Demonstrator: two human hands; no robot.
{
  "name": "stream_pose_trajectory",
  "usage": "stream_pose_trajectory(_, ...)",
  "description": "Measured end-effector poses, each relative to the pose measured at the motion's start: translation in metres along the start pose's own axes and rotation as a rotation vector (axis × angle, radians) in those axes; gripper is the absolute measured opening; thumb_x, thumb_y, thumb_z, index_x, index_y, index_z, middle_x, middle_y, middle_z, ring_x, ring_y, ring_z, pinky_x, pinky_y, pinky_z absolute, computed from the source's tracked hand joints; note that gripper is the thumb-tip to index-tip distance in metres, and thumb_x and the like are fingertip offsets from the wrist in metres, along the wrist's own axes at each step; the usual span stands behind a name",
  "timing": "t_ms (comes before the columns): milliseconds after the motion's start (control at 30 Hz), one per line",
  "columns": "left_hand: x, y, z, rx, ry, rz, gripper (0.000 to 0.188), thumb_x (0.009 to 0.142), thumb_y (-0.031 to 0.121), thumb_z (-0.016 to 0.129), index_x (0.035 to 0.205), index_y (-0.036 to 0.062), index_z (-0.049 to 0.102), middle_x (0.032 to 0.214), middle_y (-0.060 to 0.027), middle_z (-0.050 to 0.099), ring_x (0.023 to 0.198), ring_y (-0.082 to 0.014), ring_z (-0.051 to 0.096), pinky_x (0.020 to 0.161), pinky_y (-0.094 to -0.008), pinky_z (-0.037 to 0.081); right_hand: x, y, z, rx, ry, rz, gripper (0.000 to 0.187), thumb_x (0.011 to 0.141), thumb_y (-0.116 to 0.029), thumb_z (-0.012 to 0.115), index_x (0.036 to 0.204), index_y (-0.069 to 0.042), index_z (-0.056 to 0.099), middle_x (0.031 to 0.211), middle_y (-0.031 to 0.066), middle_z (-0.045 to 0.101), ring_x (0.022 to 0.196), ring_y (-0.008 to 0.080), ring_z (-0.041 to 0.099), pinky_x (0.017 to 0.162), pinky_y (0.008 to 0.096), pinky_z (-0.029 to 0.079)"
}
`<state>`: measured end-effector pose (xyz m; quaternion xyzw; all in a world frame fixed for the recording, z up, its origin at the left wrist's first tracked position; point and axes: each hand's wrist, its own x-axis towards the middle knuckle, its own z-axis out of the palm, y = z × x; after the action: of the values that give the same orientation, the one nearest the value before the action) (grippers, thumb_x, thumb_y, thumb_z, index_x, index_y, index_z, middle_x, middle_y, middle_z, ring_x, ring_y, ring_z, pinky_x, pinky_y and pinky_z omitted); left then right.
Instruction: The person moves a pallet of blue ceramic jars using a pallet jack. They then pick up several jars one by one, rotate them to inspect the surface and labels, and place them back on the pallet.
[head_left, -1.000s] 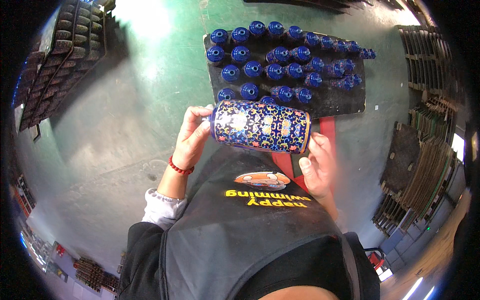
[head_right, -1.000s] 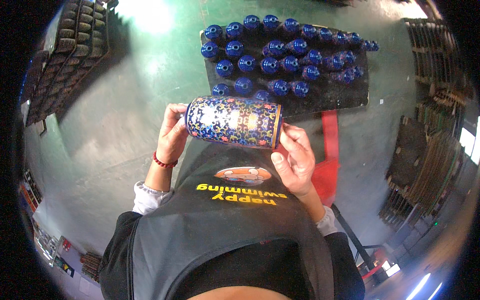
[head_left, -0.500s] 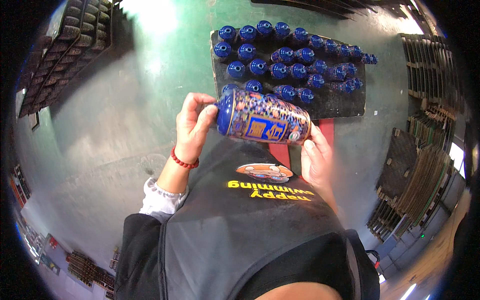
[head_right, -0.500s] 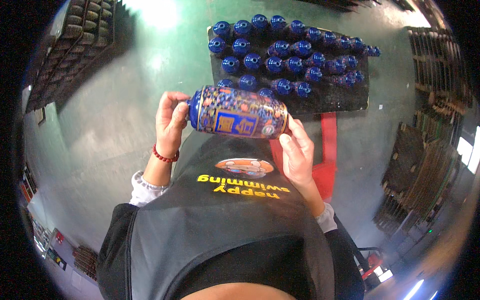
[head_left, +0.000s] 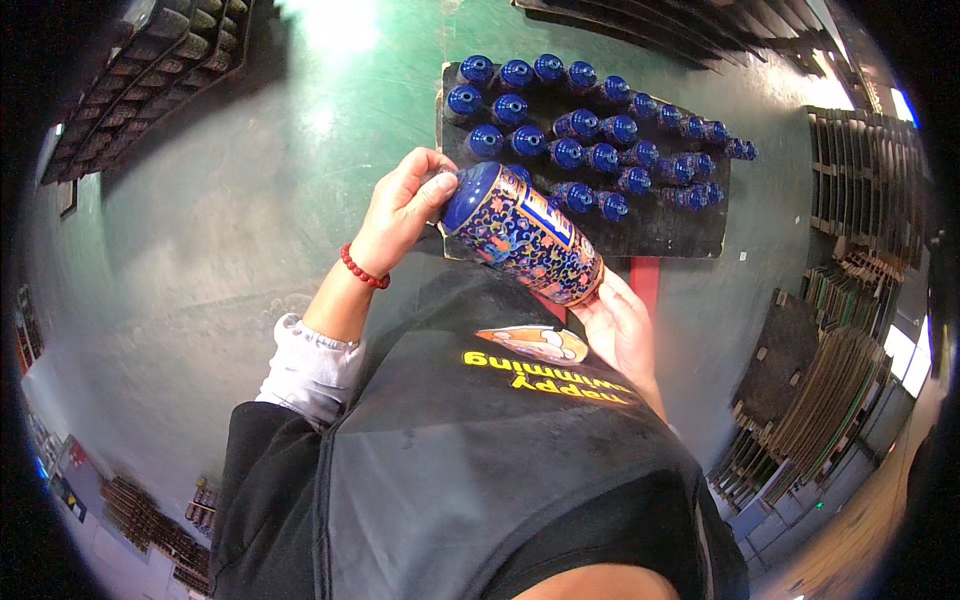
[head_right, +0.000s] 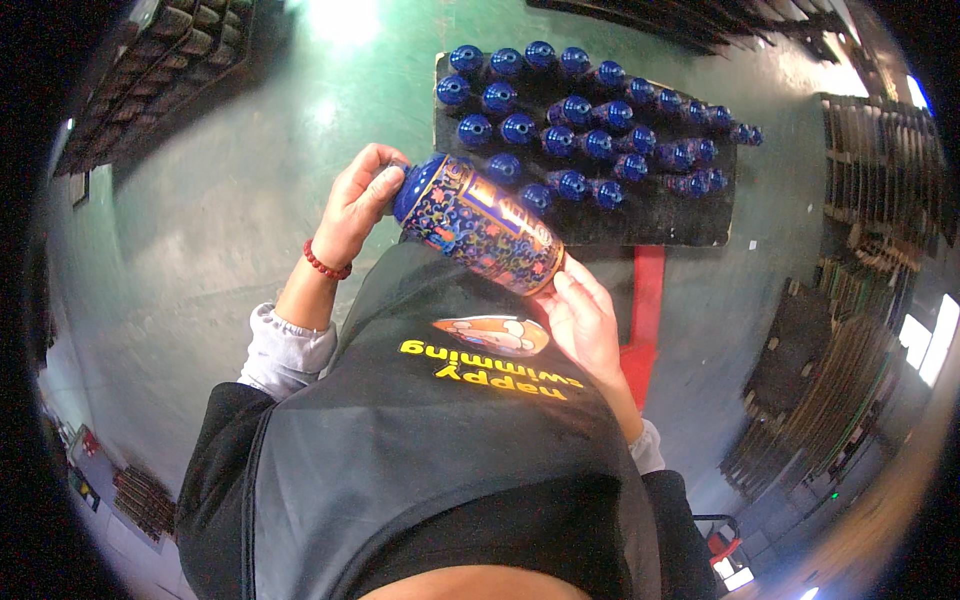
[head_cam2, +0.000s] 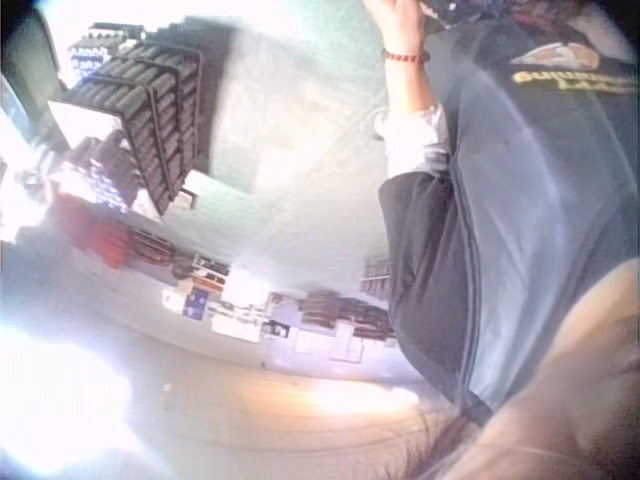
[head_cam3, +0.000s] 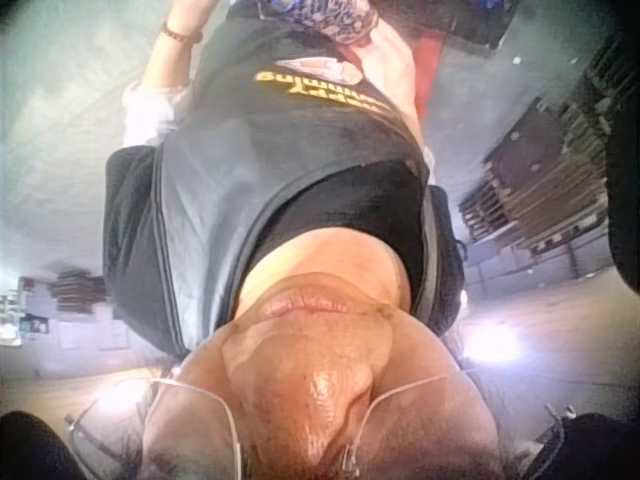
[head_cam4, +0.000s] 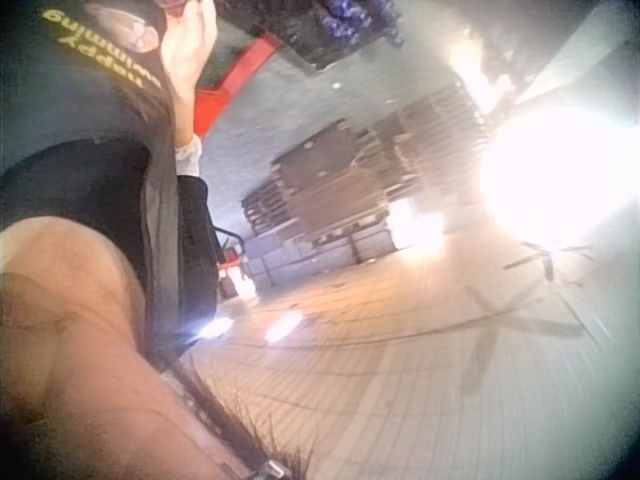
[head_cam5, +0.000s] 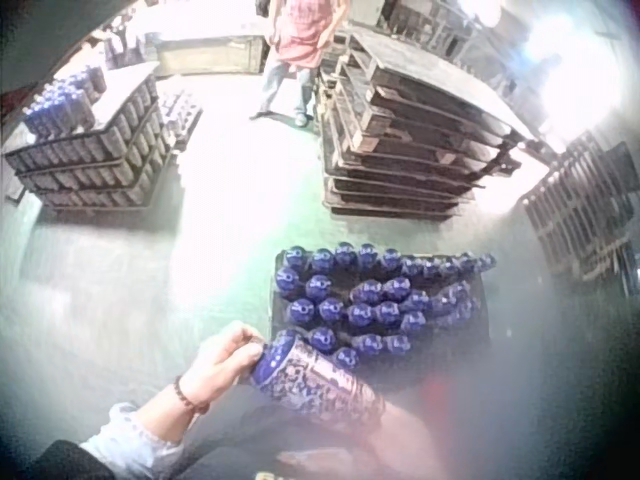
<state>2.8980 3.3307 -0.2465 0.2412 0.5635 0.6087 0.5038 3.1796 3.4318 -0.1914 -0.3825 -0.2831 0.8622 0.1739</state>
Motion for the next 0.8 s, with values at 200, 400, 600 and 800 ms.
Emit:
stream_pose_trajectory(200, -0.001, -0.011, 0.000, -0.060, 0.009, -0.075, 0.023, 0.096, 0.035, 0.055, 0.102, 0.0127, 0.056, 0.076, 0.0108, 0.049, 0.059, 0.0016, 0.037, 0.049, -0.0157, 0.023, -0.006, -0.004, 0.013, -0.155, -0.001, -0.085, 0.046, 0.098, -0.007, 0.042, 0.140, 0.012, 0.033, 0.137, 0.0181, 0.048, 0.123, 0.0247, 0.050, 0.106, 0.0383, 0.037)
stream_pose_trajectory(400, 0.000, -0.019, 0.001, -0.046, 0.002, 0.005, 0.023, 0.098, 0.034, 0.052, 0.101, 0.0116, 0.054, 0.082, 0.0080, 0.052, 0.068, -0.0007, 0.043, 0.058, -0.0167, 0.033, -0.011, -0.005, 0.018, -0.124, -0.039, -0.065, 0.046, 0.098, -0.004, 0.040, 0.140, 0.012, 0.031, 0.137, 0.0191, 0.047, 0.124, 0.0269, 0.049, 0.107, 0.0409, 0.037)
stream_pose_trajectory(600, 0.007, -0.028, 0.002, -0.471, 0.008, -0.038, 0.023, 0.100, 0.031, 0.049, 0.104, 0.0085, 0.052, 0.096, -0.0005, 0.058, 0.089, -0.0069, 0.055, 0.078, -0.0222, 0.044, -0.027, -0.003, 0.018, -0.215, -0.151, 0.043, 0.051, 0.099, -0.018, 0.048, 0.139, 0.011, 0.034, 0.127, 0.0196, 0.054, 0.118, 0.0261, 0.054, 0.104, 0.0405, 0.040)
stream_pose_trajectory(800, 0.019, -0.027, -0.001, -0.499, -0.169, -0.144, 0.023, 0.100, 0.028, 0.050, 0.103, 0.0066, 0.054, 0.094, 0.0000, 0.058, 0.086, -0.0059, 0.055, 0.076, -0.0225, 0.045, -0.005, -0.027, 0.005, -0.682, -0.141, -0.104, 0.062, 0.096, -0.035, 0.055, 0.139, 0.006, 0.039, 0.121, 0.0157, 0.059, 0.111, 0.0221, 0.058, 0.092, 0.0358, 0.049)
